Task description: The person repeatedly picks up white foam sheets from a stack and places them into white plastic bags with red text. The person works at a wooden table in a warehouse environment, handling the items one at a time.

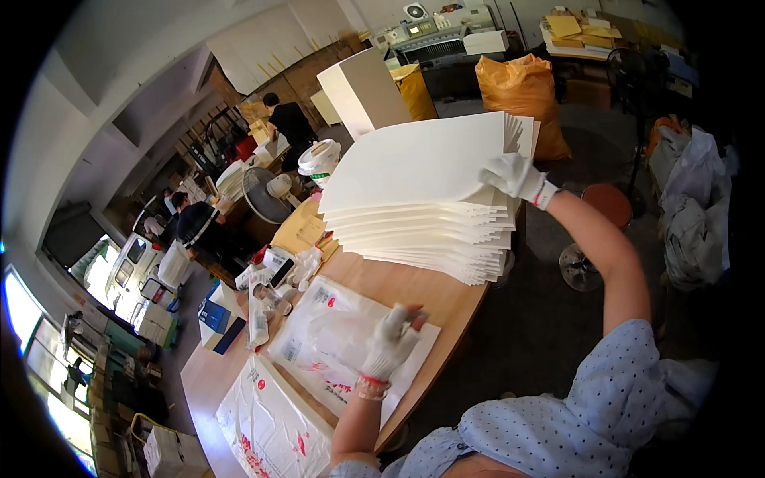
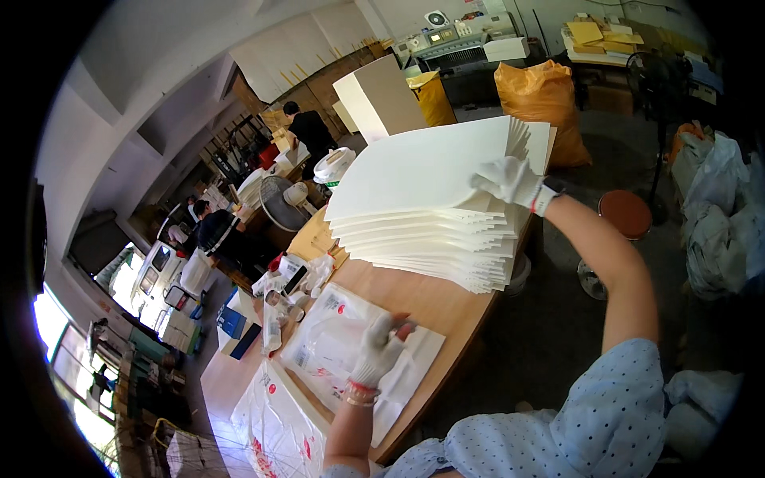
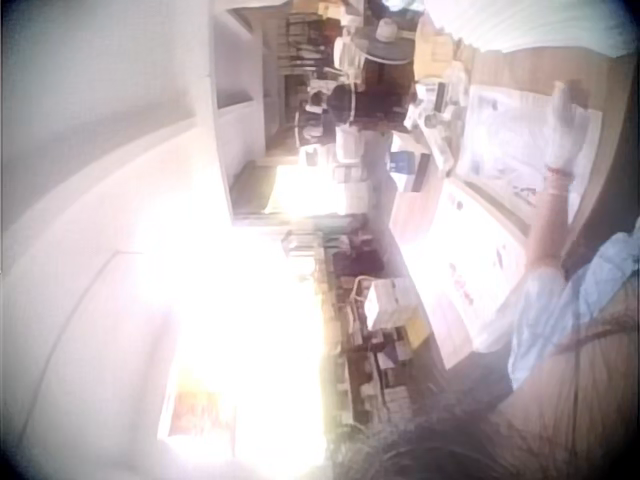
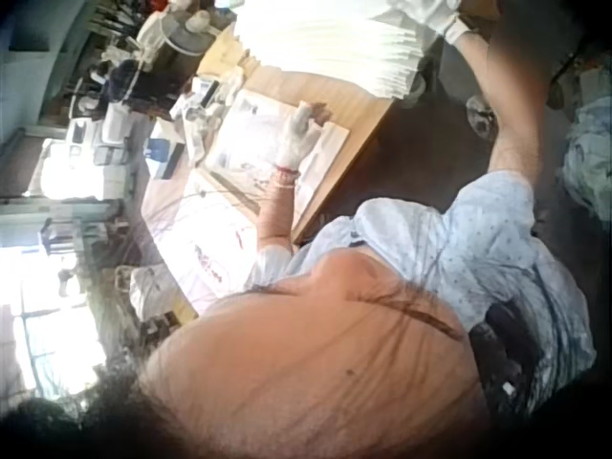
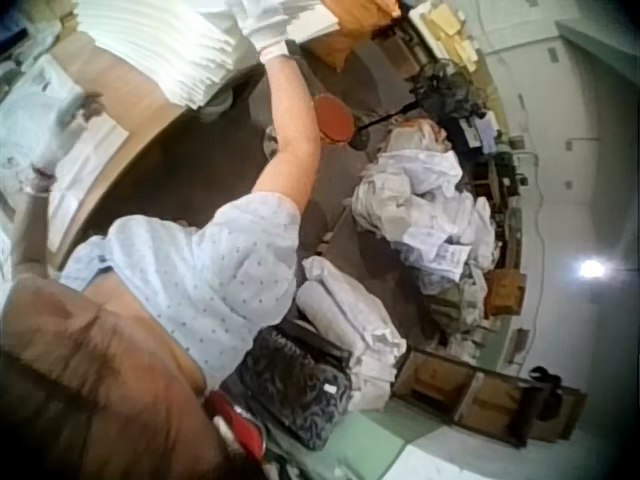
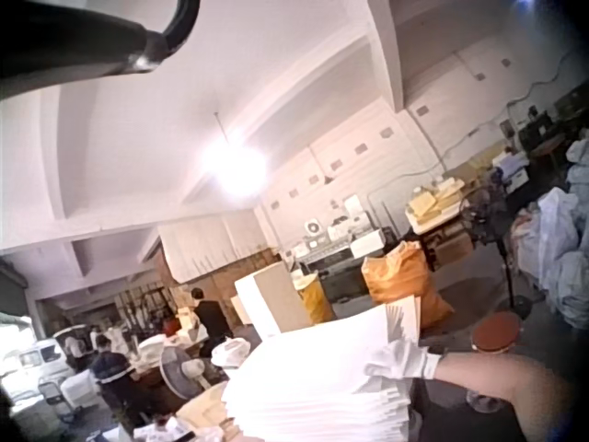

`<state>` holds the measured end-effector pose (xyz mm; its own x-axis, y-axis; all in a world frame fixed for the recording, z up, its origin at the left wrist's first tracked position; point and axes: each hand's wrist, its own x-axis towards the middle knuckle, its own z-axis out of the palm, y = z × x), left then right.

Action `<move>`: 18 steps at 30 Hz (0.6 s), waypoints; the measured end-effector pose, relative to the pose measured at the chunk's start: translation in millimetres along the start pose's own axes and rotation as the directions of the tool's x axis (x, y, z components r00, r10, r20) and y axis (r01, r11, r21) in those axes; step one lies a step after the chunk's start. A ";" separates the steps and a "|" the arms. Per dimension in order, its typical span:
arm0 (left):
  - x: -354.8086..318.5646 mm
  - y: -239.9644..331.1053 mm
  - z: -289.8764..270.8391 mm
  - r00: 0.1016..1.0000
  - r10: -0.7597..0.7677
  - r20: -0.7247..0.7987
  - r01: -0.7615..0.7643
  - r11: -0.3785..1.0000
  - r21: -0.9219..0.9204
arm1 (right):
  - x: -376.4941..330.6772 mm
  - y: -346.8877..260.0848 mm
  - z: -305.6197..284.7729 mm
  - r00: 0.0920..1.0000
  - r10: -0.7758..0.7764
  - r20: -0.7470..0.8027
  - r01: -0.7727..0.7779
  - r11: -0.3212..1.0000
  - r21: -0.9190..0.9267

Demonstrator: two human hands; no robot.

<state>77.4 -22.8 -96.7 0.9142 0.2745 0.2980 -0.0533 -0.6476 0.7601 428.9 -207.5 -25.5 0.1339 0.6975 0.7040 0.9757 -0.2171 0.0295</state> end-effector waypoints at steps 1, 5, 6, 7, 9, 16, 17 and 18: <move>15.4 -1.3 14.8 0.997 -0.048 0.064 0.058 0.984 -0.169 | 5.8 -10.4 2.7 0.978 0.000 -0.208 0.004 1.000 0.022; 77.3 34.5 47.1 0.982 -0.108 0.158 0.187 0.385 -0.904 | 19.0 -45.6 -4.1 0.967 0.071 -0.246 -0.068 0.997 0.019; 84.2 47.5 35.7 0.957 -0.188 0.223 0.251 0.144 -0.957 | 21.7 -82.7 -18.6 0.964 -0.005 -0.265 0.029 0.996 0.085; 88.4 55.2 28.1 0.924 -0.230 0.304 0.284 -0.118 -0.952 | 15.7 -114.7 -26.4 0.955 -0.083 -0.284 0.125 0.983 0.134; 87.2 55.9 15.2 0.889 -0.356 0.288 0.312 0.011 -0.950 | -14.4 -156.9 -58.7 0.948 -0.317 0.006 0.317 0.948 -0.036; -29.3 62.0 -108.9 0.941 -0.327 0.082 0.303 0.715 -0.630 | -35.2 -77.7 -87.3 0.988 0.152 0.020 -0.153 0.959 0.238; -33.5 68.1 -110.4 0.956 -0.289 0.047 0.261 0.765 -0.589 | -60.8 -65.5 -65.9 0.885 0.364 0.291 -0.454 0.534 0.713; -35.8 81.9 -111.0 0.969 -0.245 0.006 0.210 0.817 -0.536 | -84.4 -59.2 -39.3 0.726 0.343 0.596 -0.581 -0.157 0.799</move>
<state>-4.3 -6.8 18.9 0.9016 0.4210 0.0992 -0.0671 -0.0906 0.9936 353.0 -280.3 -58.7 0.5352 0.8389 0.0985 -0.0928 0.1743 -0.9803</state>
